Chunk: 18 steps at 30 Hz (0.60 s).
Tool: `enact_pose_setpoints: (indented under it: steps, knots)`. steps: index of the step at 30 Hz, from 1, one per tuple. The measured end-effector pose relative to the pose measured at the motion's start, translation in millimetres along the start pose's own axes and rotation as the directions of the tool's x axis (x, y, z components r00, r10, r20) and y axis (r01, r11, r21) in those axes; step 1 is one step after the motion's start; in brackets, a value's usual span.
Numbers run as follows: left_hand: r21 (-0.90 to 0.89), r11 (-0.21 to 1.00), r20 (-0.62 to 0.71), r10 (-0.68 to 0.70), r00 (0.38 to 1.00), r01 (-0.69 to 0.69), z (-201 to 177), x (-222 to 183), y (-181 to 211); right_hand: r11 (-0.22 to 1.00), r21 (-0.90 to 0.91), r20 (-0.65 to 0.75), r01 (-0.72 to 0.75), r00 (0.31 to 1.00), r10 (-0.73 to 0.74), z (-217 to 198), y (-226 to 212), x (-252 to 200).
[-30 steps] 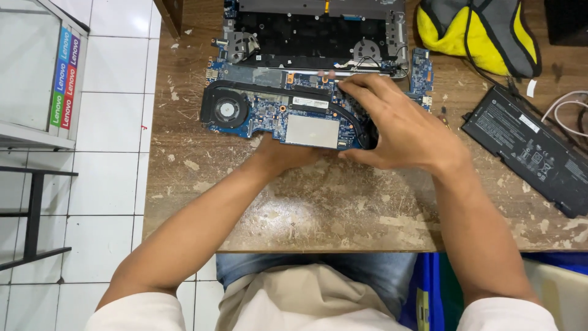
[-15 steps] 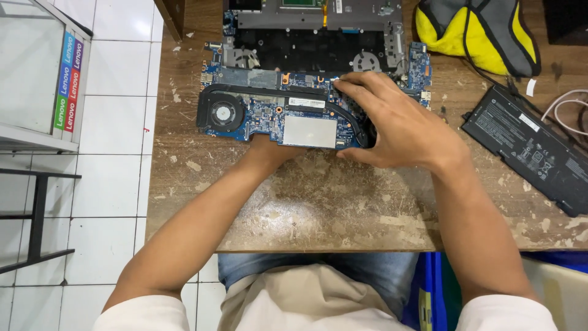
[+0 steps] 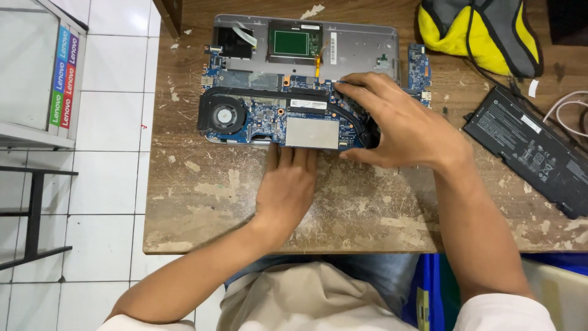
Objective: Installing a motherboard into a laptop chassis by aligning the board, connecting internal ribbon cables, and securing it with screws.
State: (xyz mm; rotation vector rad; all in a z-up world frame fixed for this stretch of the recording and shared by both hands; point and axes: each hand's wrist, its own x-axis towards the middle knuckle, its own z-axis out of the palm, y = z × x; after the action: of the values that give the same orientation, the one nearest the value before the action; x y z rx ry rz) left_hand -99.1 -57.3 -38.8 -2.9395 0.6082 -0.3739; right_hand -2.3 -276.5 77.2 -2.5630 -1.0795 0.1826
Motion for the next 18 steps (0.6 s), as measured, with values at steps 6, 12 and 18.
enact_pose_setpoints:
  steps: [6,12,18]
  knots:
    - [0.037,0.999,-0.08,0.03,0.996,-0.027,-27,-27,3,0.999,-0.029,-0.016,0.033,0.999,-0.034,-7,0,9]
    - [0.063,0.996,0.04,0.062,0.997,-0.065,-28,-51,10,0.997,-0.043,-0.053,0.066,0.996,-0.069,-14,0,13]
    - [-0.143,0.989,-0.05,0.035,0.998,-0.042,-34,-55,1,0.995,-0.072,-0.078,0.069,0.994,-0.074,-4,6,13]
